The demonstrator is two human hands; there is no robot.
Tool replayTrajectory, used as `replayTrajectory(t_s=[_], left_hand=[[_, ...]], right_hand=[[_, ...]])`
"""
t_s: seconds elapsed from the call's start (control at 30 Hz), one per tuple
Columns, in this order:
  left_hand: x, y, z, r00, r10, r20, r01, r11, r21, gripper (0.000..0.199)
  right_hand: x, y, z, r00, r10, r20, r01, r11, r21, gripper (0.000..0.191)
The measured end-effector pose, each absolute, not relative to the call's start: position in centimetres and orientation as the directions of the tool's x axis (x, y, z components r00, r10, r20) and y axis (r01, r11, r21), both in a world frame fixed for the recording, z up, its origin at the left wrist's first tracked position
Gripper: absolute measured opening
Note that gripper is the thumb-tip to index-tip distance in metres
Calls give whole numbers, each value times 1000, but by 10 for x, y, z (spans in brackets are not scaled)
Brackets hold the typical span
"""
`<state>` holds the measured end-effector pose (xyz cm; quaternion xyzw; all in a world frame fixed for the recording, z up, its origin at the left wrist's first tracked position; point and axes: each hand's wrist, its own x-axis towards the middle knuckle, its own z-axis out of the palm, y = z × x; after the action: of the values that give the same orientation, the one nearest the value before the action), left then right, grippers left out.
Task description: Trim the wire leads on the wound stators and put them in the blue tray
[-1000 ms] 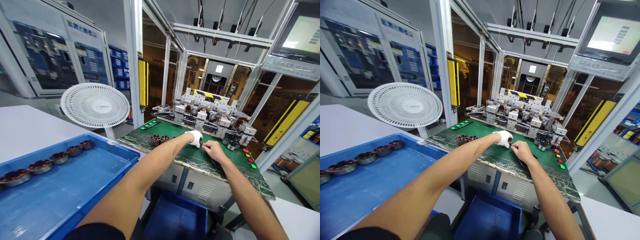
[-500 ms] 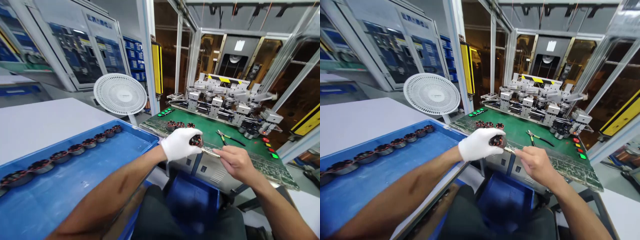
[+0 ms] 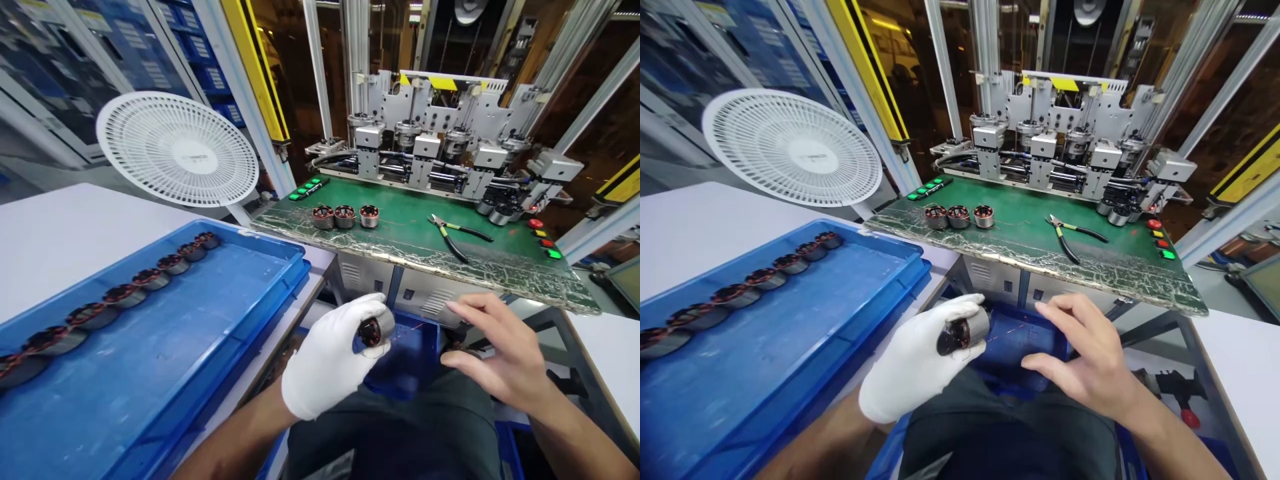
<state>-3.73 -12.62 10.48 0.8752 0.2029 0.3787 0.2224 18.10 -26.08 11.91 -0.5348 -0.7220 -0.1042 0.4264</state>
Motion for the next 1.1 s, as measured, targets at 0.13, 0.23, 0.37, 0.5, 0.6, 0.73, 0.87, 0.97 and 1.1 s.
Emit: replayTrajectory(t_s=[0.13,0.23,0.37,0.5,0.6,0.73,0.87,0.97,1.1], left_hand=[[-36,-137,96,652,353,671,179,-932,316,35],[-40,-143,91,636,333,696,179,-941,287,46],[-56,-148,88,707,417,571,96,-857,506,83],[-69,-151,88,729,430,533,-120,-687,717,85],[-74,-152,86,668,555,495,-191,-514,836,63],[-71,-146,87,525,801,287,-230,-191,954,47],[-60,-141,87,532,828,176,-253,-42,966,64],[-55,-142,82,494,838,231,-289,-93,953,55],[-58,-147,77,400,850,342,-351,-203,914,49]], right_hand=[[155,-250,136,-23,785,619,709,449,-543,19],[141,-239,136,-160,800,578,711,500,-494,10],[142,-239,143,-547,636,544,755,656,-9,29],[150,-252,150,-684,567,460,697,693,182,33],[170,-254,148,-654,586,478,727,661,185,33],[230,-219,143,-437,697,569,876,472,95,25],[288,-156,139,-6,782,623,1000,15,-9,52],[304,-125,134,315,833,455,943,-327,-55,82],[303,-127,129,367,900,237,928,-373,-20,78]])
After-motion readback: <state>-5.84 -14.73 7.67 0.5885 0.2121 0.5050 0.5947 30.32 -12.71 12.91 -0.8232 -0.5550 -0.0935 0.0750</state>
